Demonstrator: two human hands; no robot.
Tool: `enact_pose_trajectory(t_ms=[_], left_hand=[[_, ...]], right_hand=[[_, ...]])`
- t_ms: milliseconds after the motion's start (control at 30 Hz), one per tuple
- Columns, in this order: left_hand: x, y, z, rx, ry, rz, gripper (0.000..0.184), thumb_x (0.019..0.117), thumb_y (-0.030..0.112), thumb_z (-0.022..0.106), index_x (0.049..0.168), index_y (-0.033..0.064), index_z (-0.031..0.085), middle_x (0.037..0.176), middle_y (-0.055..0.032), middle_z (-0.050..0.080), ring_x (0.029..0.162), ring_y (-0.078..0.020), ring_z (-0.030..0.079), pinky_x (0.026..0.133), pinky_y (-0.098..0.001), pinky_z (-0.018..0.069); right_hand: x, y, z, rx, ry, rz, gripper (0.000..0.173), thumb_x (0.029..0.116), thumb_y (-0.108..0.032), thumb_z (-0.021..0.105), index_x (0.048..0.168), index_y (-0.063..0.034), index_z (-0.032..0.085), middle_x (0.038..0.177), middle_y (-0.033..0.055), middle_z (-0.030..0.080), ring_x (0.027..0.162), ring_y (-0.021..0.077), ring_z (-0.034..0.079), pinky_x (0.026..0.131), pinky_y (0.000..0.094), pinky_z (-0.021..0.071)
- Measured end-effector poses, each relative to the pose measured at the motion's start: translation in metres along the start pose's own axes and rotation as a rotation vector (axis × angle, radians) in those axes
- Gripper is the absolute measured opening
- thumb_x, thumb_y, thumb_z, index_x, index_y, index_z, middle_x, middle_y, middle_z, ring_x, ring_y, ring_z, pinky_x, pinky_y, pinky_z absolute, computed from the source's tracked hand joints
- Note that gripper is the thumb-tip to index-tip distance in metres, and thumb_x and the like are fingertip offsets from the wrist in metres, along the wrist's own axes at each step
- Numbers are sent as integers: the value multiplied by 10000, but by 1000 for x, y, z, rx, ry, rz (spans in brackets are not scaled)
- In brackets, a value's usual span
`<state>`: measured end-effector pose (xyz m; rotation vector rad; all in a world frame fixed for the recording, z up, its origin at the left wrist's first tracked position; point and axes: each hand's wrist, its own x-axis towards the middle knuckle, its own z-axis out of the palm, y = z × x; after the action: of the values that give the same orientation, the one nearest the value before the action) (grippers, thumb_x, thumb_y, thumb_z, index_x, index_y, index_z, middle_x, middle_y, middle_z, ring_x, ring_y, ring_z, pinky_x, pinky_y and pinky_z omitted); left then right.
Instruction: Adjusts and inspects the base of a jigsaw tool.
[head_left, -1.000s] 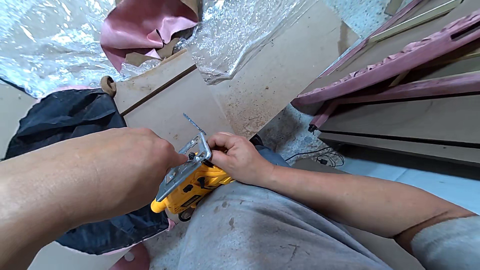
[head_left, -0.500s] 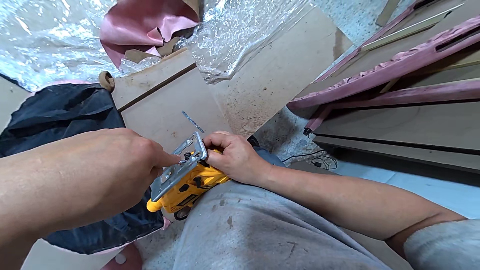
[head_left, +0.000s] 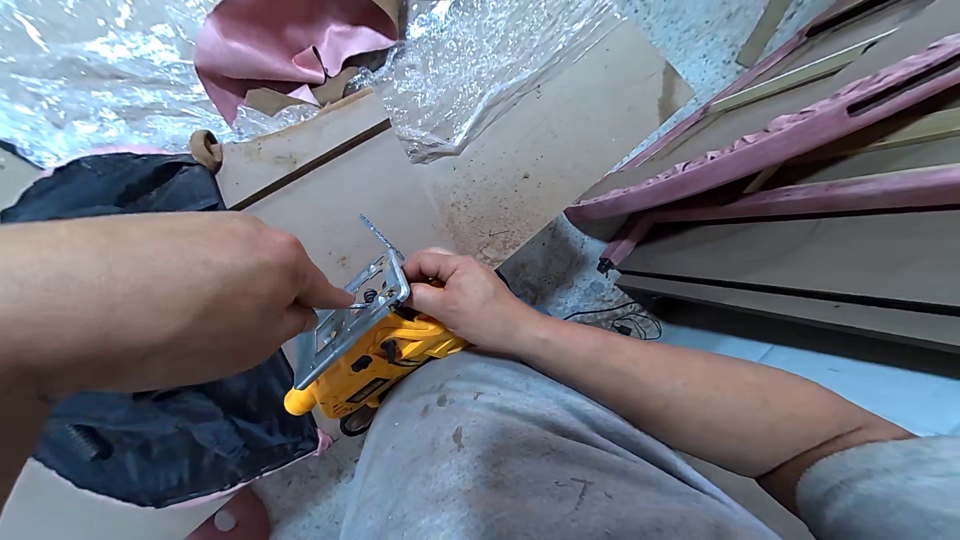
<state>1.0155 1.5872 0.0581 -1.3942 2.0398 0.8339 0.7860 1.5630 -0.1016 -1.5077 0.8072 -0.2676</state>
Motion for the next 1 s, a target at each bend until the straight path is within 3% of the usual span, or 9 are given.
enact_pose_trajectory(t_ms=[100, 200, 267, 400, 533, 633, 767, 900, 1000], left_hand=[[-10, -5, -6, -28, 55, -6, 333, 978, 231, 617, 1239, 390, 749, 817, 86, 736, 666, -90, 667, 594, -471, 572], [-26, -9, -12, -134, 83, -162, 346, 954, 125, 683, 1248, 289, 759, 889, 16, 752, 778, -163, 695, 705, -540, 560], [-29, -19, -6, -187, 161, -227, 285, 950, 149, 695, 1217, 223, 763, 928, -23, 751, 833, -202, 706, 747, -561, 555], [-6, -19, 25, -313, 403, -283, 232, 905, 470, 680, 1016, 274, 734, 688, 26, 628, 558, -163, 576, 494, -492, 476], [24, 6, 46, -753, 352, -317, 39, 955, 264, 736, 976, 232, 738, 704, 0, 681, 472, -160, 581, 428, -373, 526], [35, 1, 55, -959, 336, -269, 34, 944, 191, 732, 962, 162, 729, 701, -63, 667, 481, -192, 574, 433, -346, 516], [38, 4, 52, -914, 354, -305, 62, 945, 189, 730, 1002, 183, 706, 747, -49, 679, 502, -186, 591, 457, -362, 534], [31, 6, 56, -893, 225, -308, 183, 1020, 248, 639, 1190, 206, 693, 790, -60, 681, 491, -179, 568, 448, -358, 521], [16, 13, 65, -940, 218, -270, 179, 1034, 301, 614, 1102, 199, 744, 697, -56, 663, 469, -180, 555, 434, -346, 500]], right_hand=[[4, 4, -1, 3, -3, 12, 155, 975, -290, 623, 976, -214, 759, 1077, -72, 680, 1004, 55, 634, 833, 349, 539], [6, 4, -4, 19, -27, 10, 152, 981, -294, 629, 962, -202, 748, 1064, -67, 686, 996, 57, 639, 837, 351, 538], [5, 4, -4, 31, -30, 1, 137, 968, -283, 644, 940, -199, 749, 1047, -66, 694, 991, 60, 644, 833, 351, 542], [1, 4, 0, 49, -14, -31, 120, 960, -251, 652, 960, -199, 760, 1051, -67, 695, 987, 59, 646, 831, 350, 550], [0, 6, 1, 83, -7, -45, 135, 959, -226, 651, 992, -194, 778, 1096, -67, 707, 1031, 59, 651, 866, 350, 556], [-2, 5, -2, 125, -30, -31, 137, 970, -213, 655, 993, -179, 786, 1166, -54, 708, 1118, 68, 640, 932, 363, 548], [1, 7, -3, 181, -21, -56, 145, 973, -192, 662, 990, -143, 798, 1174, -29, 717, 1118, 76, 647, 948, 348, 547], [0, 7, -2, 169, -13, -63, 115, 959, -199, 690, 976, -158, 796, 1089, -47, 735, 1026, 64, 669, 884, 334, 565], [-7, 0, -3, 150, -46, -109, 92, 938, -191, 707, 954, -152, 789, 1059, -44, 737, 993, 70, 675, 859, 343, 576]])
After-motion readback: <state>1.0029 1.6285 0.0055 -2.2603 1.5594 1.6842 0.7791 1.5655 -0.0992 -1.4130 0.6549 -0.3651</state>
